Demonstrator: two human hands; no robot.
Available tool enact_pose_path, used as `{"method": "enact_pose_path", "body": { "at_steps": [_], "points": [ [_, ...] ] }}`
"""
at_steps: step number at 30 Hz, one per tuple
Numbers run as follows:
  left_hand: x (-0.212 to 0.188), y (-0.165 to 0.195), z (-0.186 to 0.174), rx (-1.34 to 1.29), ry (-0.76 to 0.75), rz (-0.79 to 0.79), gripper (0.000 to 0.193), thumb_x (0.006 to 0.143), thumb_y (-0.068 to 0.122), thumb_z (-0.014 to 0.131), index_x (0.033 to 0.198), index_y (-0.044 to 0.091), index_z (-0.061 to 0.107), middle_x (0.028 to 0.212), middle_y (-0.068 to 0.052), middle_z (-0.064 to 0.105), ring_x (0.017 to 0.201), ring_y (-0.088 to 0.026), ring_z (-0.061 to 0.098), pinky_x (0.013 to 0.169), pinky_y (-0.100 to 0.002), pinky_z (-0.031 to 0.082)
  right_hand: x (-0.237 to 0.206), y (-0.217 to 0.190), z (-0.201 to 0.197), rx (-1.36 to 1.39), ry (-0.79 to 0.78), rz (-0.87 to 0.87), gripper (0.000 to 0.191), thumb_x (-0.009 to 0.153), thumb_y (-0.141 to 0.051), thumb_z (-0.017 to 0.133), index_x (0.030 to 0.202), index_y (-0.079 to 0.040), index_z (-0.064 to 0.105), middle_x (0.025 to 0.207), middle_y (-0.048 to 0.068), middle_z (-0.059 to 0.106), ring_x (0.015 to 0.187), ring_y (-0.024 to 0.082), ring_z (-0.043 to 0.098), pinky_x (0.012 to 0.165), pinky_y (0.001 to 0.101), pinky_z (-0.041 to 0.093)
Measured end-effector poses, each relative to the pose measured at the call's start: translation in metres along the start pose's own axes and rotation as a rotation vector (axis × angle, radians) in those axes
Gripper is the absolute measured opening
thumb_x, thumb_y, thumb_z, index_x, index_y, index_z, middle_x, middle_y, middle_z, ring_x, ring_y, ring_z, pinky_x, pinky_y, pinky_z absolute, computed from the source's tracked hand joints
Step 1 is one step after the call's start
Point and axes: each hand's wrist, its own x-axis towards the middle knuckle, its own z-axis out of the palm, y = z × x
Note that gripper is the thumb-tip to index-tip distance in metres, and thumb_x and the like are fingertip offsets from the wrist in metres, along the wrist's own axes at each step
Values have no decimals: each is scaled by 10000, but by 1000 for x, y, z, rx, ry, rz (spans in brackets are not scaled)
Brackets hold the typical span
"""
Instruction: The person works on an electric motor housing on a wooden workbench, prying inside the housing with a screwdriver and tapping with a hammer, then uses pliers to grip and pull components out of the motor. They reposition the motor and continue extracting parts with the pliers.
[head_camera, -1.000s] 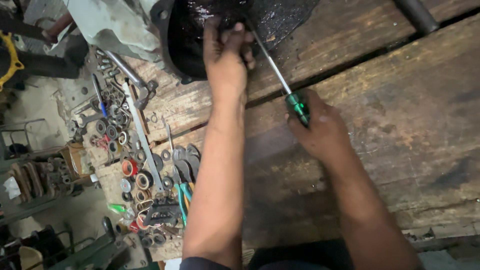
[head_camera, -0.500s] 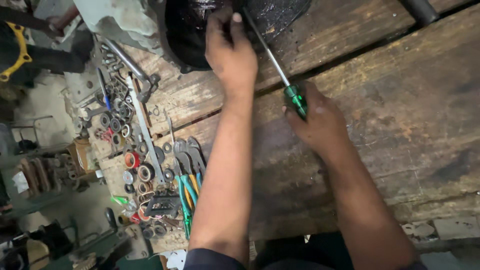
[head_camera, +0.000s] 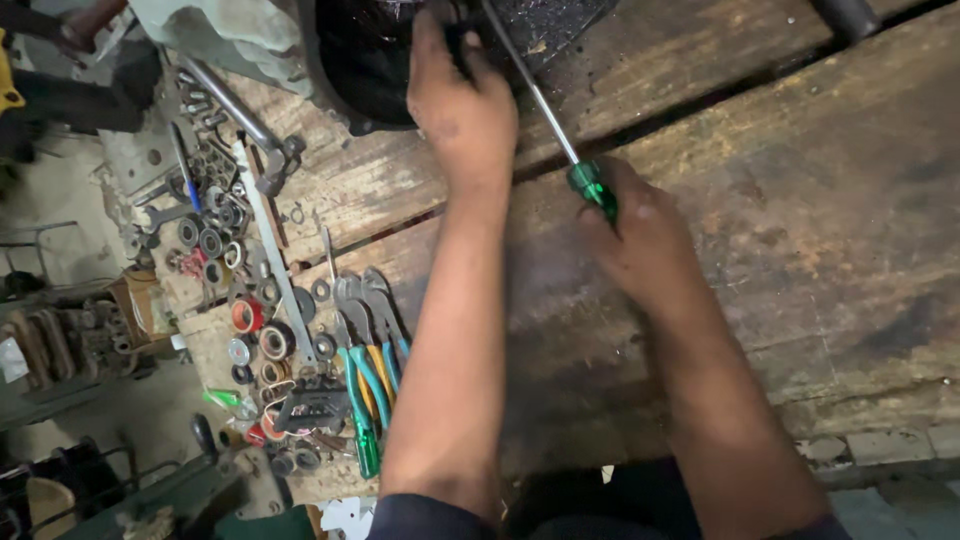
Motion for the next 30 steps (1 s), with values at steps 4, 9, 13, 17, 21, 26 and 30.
{"method": "enact_pose_path", "body": {
  "at_steps": [4, 9, 13, 17, 21, 26, 30],
  "points": [
    [-1, -2, -11, 30, -72, -31, 432, 970, 32, 654, 1384, 2, 535, 1299, -237, 664, 1229, -421, 677, 1101, -417, 540, -11, -12, -13, -177, -40, 89, 417, 905, -220, 687, 1266, -53, 561, 981, 236, 703, 912, 468, 671, 734, 559, 519],
    [-20, 34, -77, -199, -342, -158, 506, 999, 59, 659, 1472, 46, 479, 1376, -173, 653, 1017, -260, 701, 949, -353, 570, -8, -24, 5, -239, 69, -50, 440, 987, -180, 642, 1394, -55, 529, 1102, 240, 717, 961, 466, 679, 777, 549, 537],
    [-12, 54, -155, -130, -414, -252, 416, 993, 85, 709, 1390, 54, 591, 1268, -116, 702, 931, -125, 678, 765, -263, 595, 1, -24, 22, -218, 100, -57, 432, 1028, -170, 625, 1427, -50, 511, 1146, 263, 702, 995, 483, 668, 804, 547, 534],
    [9, 50, -203, -179, -345, -211, 258, 1059, 70, 685, 1305, 44, 613, 1214, -84, 733, 951, -103, 666, 779, -248, 591, -4, -24, 38, -44, 51, 42, 499, 962, -190, 686, 1395, -28, 497, 1064, 234, 709, 939, 425, 707, 791, 490, 554],
    [5, 35, -191, -205, -511, -416, 229, 995, 103, 693, 1216, 45, 679, 1004, -78, 745, 842, -96, 696, 707, -250, 564, -9, -23, 62, 57, 147, 0, 520, 959, -150, 685, 1418, -6, 487, 1068, 212, 717, 970, 381, 731, 830, 438, 569],
    [-21, 18, -106, -506, -564, -591, 314, 978, 194, 694, 1257, 55, 655, 1059, -64, 740, 890, -120, 698, 757, -268, 604, -12, -17, 72, 60, 159, -13, 525, 949, -132, 655, 1422, 16, 481, 1069, 231, 712, 958, 383, 737, 826, 445, 580],
    [-23, 3, -49, -376, -491, -647, 283, 1005, 249, 663, 1175, 29, 717, 887, -74, 769, 769, -128, 705, 709, -276, 559, -10, -12, 59, -148, 175, -70, 587, 925, -137, 691, 1439, 39, 467, 1100, 288, 687, 987, 446, 706, 824, 488, 578]
  ]
}}
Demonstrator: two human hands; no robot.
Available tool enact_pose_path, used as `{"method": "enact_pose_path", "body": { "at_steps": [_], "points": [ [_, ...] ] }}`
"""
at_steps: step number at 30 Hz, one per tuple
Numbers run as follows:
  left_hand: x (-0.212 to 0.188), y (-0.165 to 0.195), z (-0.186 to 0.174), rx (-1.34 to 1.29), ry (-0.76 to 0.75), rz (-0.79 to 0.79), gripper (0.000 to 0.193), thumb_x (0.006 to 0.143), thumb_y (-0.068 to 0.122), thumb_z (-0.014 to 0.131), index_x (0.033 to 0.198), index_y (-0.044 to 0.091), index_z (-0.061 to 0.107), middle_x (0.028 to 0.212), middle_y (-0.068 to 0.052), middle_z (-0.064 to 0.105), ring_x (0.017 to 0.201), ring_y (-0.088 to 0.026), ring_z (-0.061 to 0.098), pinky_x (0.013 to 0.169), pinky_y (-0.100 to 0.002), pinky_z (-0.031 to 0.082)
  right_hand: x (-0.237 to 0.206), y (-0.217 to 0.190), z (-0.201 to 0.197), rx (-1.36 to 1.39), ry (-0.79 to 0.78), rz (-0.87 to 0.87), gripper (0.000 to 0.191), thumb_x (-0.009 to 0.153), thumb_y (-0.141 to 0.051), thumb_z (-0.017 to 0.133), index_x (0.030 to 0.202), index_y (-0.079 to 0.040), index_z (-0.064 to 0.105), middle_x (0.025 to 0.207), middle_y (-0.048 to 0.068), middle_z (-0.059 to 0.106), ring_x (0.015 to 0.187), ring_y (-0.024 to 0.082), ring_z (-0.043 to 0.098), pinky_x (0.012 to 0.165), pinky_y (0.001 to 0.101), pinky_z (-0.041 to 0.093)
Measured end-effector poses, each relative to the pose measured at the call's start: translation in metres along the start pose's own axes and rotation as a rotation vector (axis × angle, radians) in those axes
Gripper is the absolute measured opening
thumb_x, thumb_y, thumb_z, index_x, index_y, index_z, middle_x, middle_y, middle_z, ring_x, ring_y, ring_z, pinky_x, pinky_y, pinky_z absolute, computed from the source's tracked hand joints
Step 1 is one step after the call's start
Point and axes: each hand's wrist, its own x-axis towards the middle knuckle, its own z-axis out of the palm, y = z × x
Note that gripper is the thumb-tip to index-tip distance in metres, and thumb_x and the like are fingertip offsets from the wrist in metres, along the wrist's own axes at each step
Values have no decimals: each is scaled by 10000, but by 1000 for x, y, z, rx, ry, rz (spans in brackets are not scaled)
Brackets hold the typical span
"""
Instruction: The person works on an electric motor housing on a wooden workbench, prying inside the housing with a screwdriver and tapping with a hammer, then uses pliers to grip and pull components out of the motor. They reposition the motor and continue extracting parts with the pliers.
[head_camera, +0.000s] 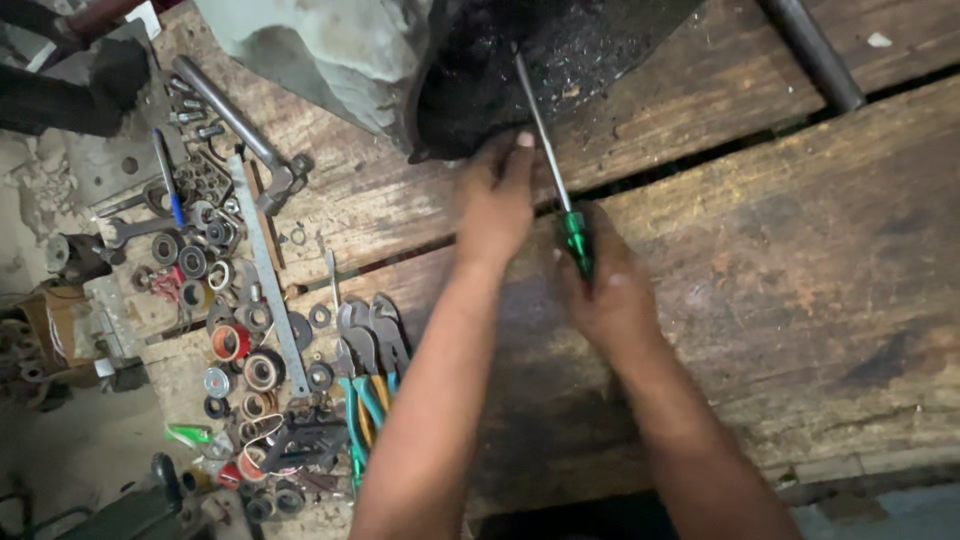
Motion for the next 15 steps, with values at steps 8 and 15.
{"method": "enact_pose_path", "body": {
  "at_steps": [8, 15],
  "points": [
    [-11, -16, 14, -112, 35, 73, 210, 990, 176, 669, 1128, 25, 718, 837, -33, 746, 742, -80, 682, 693, -255, 579, 10, 14, -21, -32, -100, -1, 590, 885, -101, 698, 1427, 26, 504, 1092, 306, 686, 955, 496, 676, 792, 539, 552],
    [-6, -7, 40, -153, 156, 24, 186, 983, 131, 659, 1112, -4, 659, 881, -46, 728, 727, -103, 670, 639, -291, 564, 13, 37, -20, 10, -91, -162, 633, 879, -122, 702, 1429, 83, 466, 1170, 324, 653, 1026, 498, 658, 898, 529, 545]
  ]
}}
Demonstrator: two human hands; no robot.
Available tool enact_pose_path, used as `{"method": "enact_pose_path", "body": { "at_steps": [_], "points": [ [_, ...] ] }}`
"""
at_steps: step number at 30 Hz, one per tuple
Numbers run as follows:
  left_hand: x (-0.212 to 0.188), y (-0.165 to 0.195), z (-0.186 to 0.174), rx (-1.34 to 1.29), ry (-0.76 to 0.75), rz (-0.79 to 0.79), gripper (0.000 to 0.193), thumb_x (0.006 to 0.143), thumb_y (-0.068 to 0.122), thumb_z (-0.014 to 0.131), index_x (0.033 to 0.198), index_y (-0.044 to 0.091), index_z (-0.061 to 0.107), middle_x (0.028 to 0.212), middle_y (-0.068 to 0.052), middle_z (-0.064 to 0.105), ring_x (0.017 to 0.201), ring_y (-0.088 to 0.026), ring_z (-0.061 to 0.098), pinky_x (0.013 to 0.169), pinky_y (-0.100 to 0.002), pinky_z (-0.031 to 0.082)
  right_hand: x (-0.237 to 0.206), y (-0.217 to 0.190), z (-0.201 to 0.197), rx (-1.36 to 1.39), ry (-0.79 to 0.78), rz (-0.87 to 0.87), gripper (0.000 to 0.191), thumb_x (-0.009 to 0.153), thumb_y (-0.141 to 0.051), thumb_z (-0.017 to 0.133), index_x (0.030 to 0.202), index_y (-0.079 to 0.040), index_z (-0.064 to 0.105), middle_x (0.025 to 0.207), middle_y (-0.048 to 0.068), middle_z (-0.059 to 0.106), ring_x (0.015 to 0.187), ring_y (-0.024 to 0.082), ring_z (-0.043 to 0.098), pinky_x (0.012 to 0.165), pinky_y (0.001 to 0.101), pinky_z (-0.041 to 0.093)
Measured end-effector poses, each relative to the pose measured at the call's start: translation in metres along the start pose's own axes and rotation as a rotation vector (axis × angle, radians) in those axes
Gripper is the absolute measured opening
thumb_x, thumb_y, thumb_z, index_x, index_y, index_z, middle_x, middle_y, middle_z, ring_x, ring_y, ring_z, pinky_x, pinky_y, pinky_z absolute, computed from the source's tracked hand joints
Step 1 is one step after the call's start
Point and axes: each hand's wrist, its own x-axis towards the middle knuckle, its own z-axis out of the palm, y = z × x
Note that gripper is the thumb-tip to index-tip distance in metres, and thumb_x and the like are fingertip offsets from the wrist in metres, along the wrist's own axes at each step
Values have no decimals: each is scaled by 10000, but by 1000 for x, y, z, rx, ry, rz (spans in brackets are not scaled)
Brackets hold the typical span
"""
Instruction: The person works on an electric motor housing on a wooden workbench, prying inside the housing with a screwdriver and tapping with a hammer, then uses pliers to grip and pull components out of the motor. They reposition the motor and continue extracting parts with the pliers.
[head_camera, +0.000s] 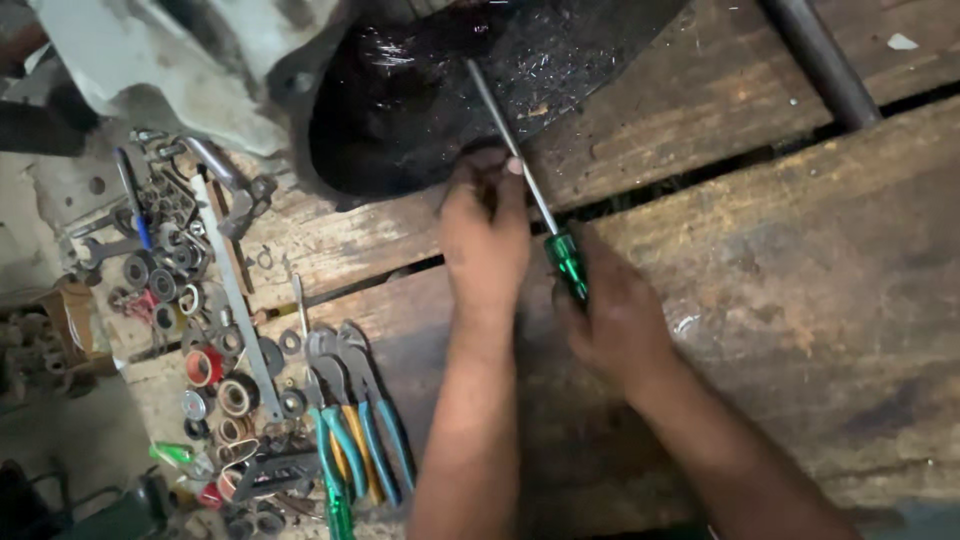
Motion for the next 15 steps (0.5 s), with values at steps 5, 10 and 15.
{"method": "enact_pose_path", "body": {
  "at_steps": [5, 10, 15],
  "points": [
    [-15, 4, 12, 159, 107, 102, 255, 989, 181, 657, 1156, -4, 605, 894, -67, 747, 743, -140, 719, 680, -302, 569, -4, 3, -2, 20, -32, 41, 600, 895, -138, 686, 1423, 63, 484, 1269, 322, 633, 1115, 494, 648, 962, 511, 540],
    [-14, 6, 11, 420, 8, -21, 293, 1058, 264, 663, 979, -11, 728, 747, -117, 714, 659, -204, 683, 634, -339, 543, 1, -2, -11, -94, -82, 90, 626, 867, -168, 697, 1413, 59, 492, 1221, 304, 653, 1050, 473, 666, 890, 511, 551],
    [-2, -4, 22, -157, -12, -251, 255, 1004, 236, 601, 1097, 3, 650, 703, -58, 673, 570, -128, 664, 504, -295, 539, 4, -8, -19, -223, -127, 150, 631, 862, -172, 710, 1420, 43, 508, 1152, 269, 687, 963, 441, 689, 788, 505, 566]
  ]
}}
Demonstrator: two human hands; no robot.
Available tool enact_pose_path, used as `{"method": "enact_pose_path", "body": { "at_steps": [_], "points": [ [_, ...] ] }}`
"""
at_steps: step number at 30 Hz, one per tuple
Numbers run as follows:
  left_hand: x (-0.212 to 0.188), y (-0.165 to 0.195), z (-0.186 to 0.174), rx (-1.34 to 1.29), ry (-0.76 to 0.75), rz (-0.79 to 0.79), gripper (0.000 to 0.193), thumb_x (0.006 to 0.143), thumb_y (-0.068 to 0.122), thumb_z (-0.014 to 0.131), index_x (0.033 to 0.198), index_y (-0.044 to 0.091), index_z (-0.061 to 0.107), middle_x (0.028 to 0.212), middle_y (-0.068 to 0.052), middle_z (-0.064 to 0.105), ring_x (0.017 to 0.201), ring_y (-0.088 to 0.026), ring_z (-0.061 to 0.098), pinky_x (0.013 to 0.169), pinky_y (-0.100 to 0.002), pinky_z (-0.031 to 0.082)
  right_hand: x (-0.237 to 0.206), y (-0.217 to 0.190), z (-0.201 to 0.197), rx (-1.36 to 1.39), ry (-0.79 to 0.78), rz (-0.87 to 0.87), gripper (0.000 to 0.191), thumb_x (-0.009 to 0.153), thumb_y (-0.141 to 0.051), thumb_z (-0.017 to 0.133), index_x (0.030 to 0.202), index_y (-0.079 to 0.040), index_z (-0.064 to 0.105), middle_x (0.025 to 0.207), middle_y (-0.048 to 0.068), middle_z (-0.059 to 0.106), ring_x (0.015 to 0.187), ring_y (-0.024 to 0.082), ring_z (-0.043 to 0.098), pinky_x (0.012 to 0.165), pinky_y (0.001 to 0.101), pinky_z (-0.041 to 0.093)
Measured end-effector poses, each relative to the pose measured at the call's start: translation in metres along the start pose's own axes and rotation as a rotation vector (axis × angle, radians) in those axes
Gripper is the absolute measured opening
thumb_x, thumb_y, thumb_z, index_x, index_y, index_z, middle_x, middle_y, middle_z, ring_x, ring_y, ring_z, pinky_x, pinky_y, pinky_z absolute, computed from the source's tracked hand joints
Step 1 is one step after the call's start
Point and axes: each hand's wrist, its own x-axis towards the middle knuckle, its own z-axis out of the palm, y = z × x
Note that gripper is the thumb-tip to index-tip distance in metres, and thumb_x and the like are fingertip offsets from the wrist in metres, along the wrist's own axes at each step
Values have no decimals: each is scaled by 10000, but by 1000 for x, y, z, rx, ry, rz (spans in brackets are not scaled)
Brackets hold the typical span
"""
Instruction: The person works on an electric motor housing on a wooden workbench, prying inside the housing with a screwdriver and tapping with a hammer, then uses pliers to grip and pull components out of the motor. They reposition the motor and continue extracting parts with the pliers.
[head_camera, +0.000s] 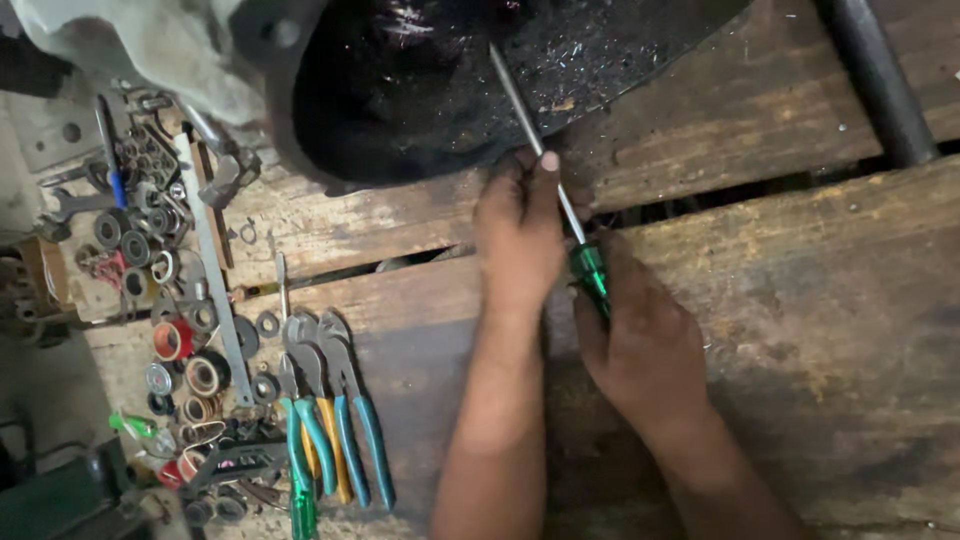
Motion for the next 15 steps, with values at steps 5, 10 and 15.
{"method": "enact_pose_path", "body": {
  "at_steps": [5, 10, 15],
  "points": [
    [0, -7, -1, 21, -38, 81, 271, 1055, 222, 598, 1001, -38, 657, 700, -61, 645, 564, -123, 637, 490, -284, 504, -2, -3, 0, 14, 68, -145, 665, 860, -164, 699, 1436, 57, 451, 1204, 309, 656, 1000, 470, 669, 822, 524, 552],
    [4, -6, -2, -34, -59, 115, 217, 1008, 220, 621, 970, 7, 644, 708, -49, 676, 554, -113, 631, 486, -277, 509, -1, 3, 0, 334, 8, -95, 585, 910, -97, 649, 1451, 47, 483, 1173, 248, 684, 1037, 391, 686, 871, 459, 559],
    [9, -6, -6, 187, 24, 260, 256, 958, 250, 707, 909, 2, 665, 723, -74, 728, 598, -121, 655, 541, -283, 517, 6, 16, 2, 853, -174, 198, 490, 932, -96, 641, 1403, 11, 561, 1004, 64, 665, 831, 115, 631, 717, 269, 520]
  ]
}}
